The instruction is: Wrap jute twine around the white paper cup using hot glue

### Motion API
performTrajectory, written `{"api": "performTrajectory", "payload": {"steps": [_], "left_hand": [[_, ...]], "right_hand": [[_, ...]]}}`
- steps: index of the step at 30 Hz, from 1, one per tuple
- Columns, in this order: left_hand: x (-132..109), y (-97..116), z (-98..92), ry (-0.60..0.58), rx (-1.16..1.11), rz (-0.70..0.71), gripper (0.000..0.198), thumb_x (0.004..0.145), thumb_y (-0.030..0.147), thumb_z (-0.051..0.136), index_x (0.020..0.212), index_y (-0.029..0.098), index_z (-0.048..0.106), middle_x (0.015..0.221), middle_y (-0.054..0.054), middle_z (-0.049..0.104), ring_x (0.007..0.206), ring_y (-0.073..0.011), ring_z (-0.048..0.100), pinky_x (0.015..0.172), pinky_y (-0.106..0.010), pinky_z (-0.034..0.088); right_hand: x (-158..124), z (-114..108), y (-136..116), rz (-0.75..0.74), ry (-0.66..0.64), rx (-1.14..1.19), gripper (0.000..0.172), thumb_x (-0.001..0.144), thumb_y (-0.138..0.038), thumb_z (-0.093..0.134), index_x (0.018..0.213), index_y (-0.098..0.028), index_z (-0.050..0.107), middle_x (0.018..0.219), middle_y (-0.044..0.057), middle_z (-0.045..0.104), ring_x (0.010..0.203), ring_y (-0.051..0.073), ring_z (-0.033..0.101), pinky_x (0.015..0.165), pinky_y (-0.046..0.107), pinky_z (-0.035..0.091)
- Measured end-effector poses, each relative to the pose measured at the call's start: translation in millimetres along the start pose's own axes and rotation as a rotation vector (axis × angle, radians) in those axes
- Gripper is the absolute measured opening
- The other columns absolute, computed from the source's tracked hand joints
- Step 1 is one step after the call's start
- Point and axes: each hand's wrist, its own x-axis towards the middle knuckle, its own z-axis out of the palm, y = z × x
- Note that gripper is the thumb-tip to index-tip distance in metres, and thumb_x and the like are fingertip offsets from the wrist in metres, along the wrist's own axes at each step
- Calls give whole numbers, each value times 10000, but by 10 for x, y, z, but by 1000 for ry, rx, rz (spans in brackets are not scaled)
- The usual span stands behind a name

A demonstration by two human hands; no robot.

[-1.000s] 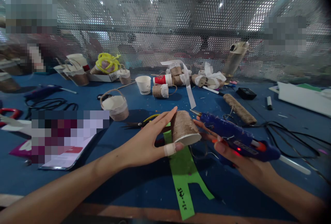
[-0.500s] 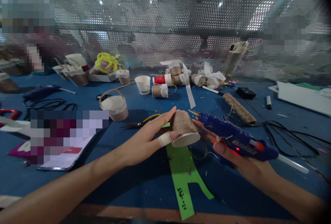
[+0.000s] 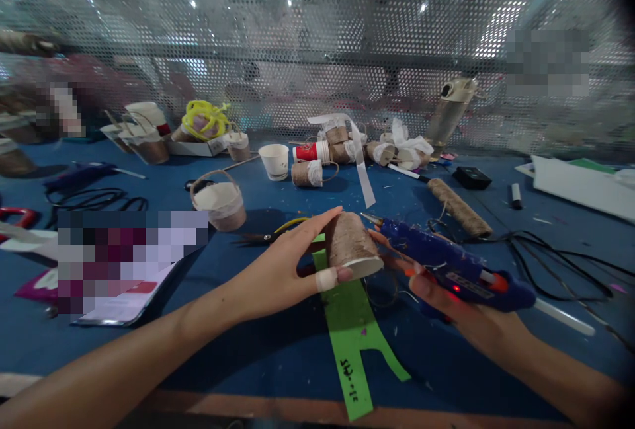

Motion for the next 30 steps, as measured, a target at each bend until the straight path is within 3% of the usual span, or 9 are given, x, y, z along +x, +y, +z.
{"api": "performTrajectory", "payload": {"steps": [6,13,20,26,30], "left_hand": [[-1,3,4,14,8,6,847,858,565,686,1565,294,306,1598,-111,425,1401,-356,514,1092,-512,517],[1,25,-18,-6,21,13,842,876,586,652,1574,299,278,1613,-91,403,1385,-347,531,1091,-492,521],[5,17,-17,24,102,47,789,883,556,652,1550,306,312,1578,-85,457,1357,-331,559,1094,-479,519],[2,2,-29,55,88,141,843,823,495,755,1526,291,336,1539,-89,475,1344,-301,554,1113,-430,514],[1,-1,-45,102,66,251,775,837,430,767,1498,306,381,1500,-74,459,1335,-258,546,1084,-346,537]], "right_hand": [[-7,-25,51,5,-75,-16,550,854,-512,718,1379,-408,591,1338,12,702,1185,334,679,1019,480,580],[-20,-21,24,-11,-3,-49,492,844,-555,704,1316,-444,621,1158,-2,770,999,315,746,871,465,651],[-5,-22,19,-6,-54,8,513,855,-513,716,1347,-413,613,1228,21,751,1119,339,713,969,508,604],[-19,-45,36,-18,-107,45,567,862,-481,726,1401,-402,570,1438,15,636,1283,339,621,1084,522,526],[-28,-20,-8,-1,-28,40,447,850,-482,742,1279,-388,661,1265,8,736,1160,301,698,1001,448,599]]}}
